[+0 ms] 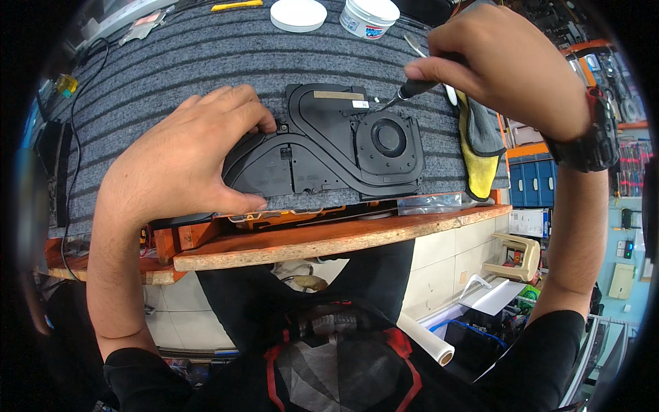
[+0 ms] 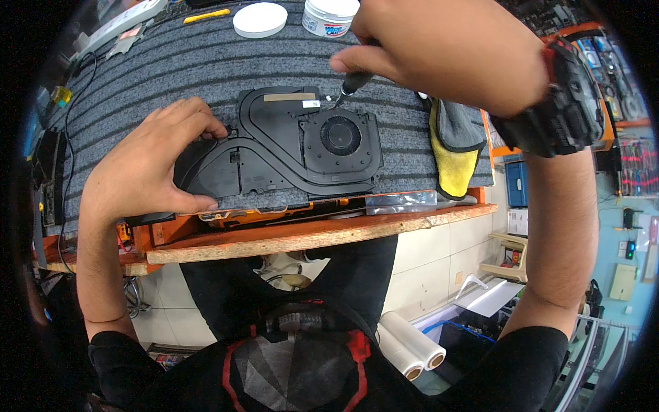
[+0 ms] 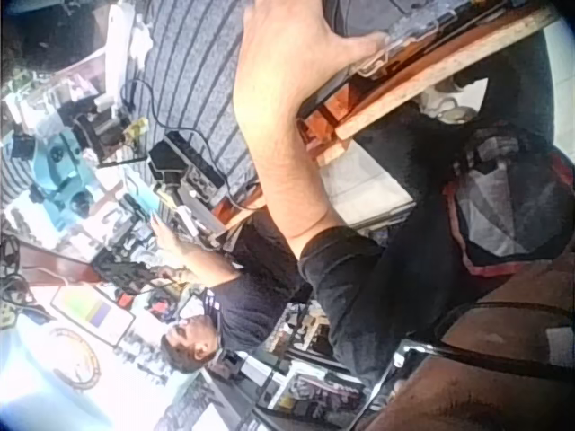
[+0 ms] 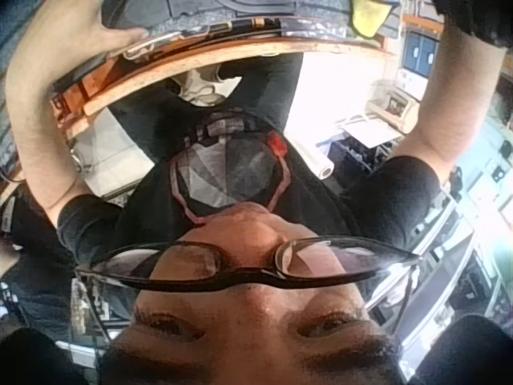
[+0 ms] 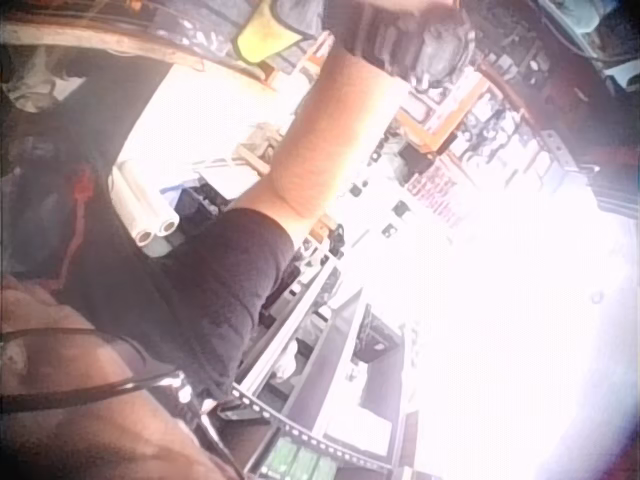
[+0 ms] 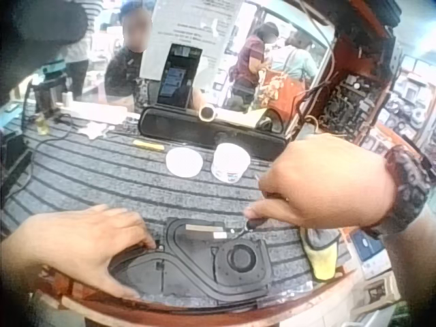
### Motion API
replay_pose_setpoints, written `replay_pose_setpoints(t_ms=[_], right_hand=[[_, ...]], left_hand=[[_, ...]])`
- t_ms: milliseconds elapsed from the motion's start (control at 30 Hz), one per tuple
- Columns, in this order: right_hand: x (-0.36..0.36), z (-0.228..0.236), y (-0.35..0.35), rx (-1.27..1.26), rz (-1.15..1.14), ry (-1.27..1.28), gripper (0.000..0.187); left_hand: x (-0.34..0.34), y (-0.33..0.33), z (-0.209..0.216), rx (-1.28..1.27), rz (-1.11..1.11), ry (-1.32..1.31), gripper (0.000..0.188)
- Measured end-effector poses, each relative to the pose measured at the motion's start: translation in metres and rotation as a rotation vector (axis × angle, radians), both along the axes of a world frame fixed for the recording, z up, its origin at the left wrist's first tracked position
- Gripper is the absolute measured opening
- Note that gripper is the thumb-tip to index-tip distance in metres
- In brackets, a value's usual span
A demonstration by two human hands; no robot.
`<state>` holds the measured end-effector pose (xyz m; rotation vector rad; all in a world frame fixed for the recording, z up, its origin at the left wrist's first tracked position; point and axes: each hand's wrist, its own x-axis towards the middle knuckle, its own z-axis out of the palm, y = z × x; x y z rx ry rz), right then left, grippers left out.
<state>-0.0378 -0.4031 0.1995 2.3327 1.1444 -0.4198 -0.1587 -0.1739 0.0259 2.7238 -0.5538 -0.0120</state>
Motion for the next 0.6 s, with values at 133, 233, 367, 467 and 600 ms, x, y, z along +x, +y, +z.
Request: replay_pose_setpoints(t_ms=[133, 233, 367, 467, 600], right_hand=[[-0.014, -0.006, 0.023, -0.068, -0.144, -0.124, 0.027], [0.003, -0.024, 0.027, -0.077, -0.22, -0.189, 0.021], [0.032, -0.032, -0.02, 0.15, 0.14, -0.104, 0.029], [0.026, -0.028, -0.014, 0.145, 0.208, -0.216, 0.034], [0.023, -0.033, -0.023, 0.215, 0.239, -0.213, 0.039]], left_hand=[[0.003, 0.003, -0.004, -0.014, -0.064, -0.056, 0.079], [0.0, 0.012, -0.002, -0.094, -0.032, -0.039, 0.079], [0.018, 0.037, 0.014, -0.234, 0.059, -0.134, 0.063], [0.026, 0.081, 0.021, -0.244, 0.274, -0.343, 0.049], [0.046, 0.109, 0.033, -0.439, 0.454, -0.415, 0.032]])
